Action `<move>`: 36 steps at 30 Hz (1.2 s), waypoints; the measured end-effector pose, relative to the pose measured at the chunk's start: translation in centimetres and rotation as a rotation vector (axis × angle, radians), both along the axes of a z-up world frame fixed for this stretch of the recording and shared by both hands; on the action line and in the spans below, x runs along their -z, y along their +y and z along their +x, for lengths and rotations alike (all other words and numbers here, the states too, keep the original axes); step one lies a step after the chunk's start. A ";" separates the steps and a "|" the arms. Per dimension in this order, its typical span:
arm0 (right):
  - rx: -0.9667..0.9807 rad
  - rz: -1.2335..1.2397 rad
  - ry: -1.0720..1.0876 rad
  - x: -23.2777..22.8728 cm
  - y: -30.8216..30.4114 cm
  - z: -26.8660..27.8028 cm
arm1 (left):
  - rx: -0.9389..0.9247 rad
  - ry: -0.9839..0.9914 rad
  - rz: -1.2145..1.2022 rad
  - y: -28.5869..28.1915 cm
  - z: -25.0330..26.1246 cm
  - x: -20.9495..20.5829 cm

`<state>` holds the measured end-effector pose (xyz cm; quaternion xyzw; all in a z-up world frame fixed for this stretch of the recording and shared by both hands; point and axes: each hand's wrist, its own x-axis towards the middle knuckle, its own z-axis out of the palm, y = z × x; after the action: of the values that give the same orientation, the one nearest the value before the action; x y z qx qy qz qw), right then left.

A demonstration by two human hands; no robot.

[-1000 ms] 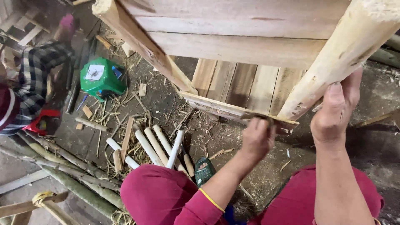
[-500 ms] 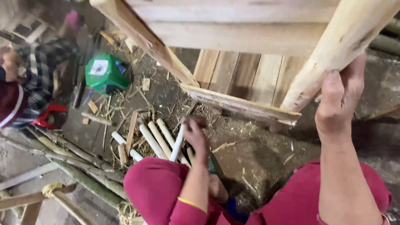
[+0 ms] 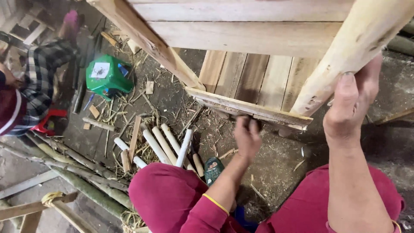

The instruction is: The person sands a wooden chair using a sanding block, smoothing the legs, seat, and backrest. They rotate the chair to access different sides and continue sanding the frame and joints.

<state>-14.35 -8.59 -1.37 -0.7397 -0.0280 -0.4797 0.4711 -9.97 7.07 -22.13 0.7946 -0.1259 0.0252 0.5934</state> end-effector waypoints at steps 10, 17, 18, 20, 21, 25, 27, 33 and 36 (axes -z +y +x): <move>-0.008 0.114 0.083 1.0 -0.6 0.2 | -0.387 0.267 -0.058 2.8 3.8 0.6; -0.044 0.073 0.073 0.5 -0.7 0.0 | 0.168 -0.267 0.106 -7.5 -7.6 0.9; -0.078 0.093 0.082 0.6 -0.9 0.0 | 0.177 -0.241 0.108 -8.6 -8.7 -0.1; -0.066 0.069 0.078 0.7 -1.1 0.0 | 0.431 -0.294 0.101 -8.3 -8.3 1.7; -0.067 0.054 0.077 0.7 -0.9 0.0 | 0.675 -0.340 0.106 -7.7 -8.1 2.5; -0.098 0.057 0.108 0.4 -1.3 0.0 | 0.532 -0.641 0.041 -2.4 -7.4 -0.3; -0.002 0.032 0.235 0.6 -1.2 -0.2 | 0.282 -0.024 -0.337 1.8 -6.7 0.7; 0.059 -0.009 0.215 0.9 -1.3 -0.2 | 0.239 -0.514 0.716 -2.7 -1.3 -12.1; -0.009 0.063 0.228 1.3 -1.2 -0.2 | 0.476 -0.999 -0.022 -5.1 -3.6 -9.6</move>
<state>-14.52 -9.82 -2.69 -0.7741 0.0375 -0.3910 0.4965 -13.52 2.01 -12.57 0.6295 -0.5678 0.2658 0.4590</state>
